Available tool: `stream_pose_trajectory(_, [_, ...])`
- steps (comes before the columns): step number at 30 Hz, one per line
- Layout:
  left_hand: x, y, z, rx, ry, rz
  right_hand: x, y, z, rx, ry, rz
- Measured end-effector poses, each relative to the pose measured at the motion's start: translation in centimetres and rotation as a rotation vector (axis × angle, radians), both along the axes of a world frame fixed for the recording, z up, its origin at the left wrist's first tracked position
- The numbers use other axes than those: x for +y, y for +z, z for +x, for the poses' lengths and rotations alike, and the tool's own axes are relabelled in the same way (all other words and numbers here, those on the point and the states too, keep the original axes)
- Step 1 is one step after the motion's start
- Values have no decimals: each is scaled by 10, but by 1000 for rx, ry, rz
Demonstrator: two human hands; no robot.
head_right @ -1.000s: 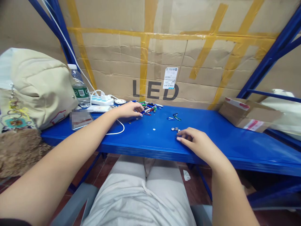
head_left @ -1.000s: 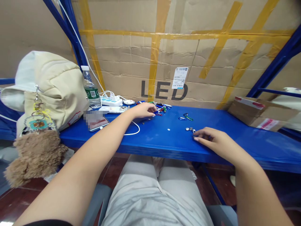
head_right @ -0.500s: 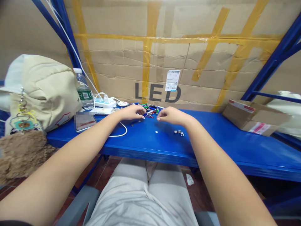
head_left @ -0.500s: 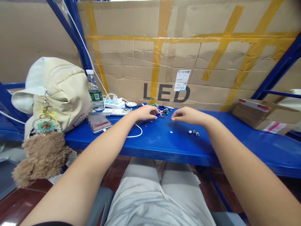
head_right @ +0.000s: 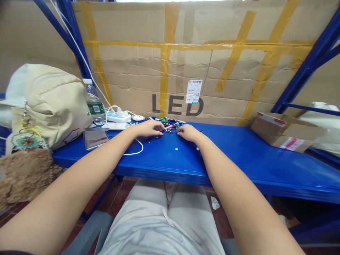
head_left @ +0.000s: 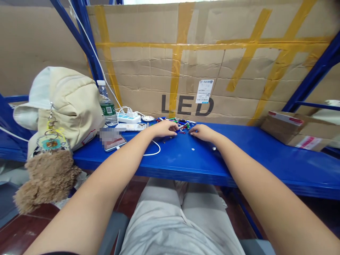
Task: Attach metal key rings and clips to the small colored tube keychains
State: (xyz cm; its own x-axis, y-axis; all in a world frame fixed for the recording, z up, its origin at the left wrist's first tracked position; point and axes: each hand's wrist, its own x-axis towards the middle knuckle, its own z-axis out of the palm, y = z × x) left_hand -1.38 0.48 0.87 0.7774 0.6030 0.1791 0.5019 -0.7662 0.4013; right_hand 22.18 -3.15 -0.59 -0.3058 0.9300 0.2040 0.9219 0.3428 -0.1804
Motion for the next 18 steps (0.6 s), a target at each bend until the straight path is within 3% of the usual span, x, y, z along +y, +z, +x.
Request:
stream_pose_trajectory(10, [0,-1,1,14,-10,-10,-1,0,-3,45,-61,-58])
stream_pose_trajectory(18, [-1,-3,3,-129,-53,-85,-13,2,-20,521,134,345])
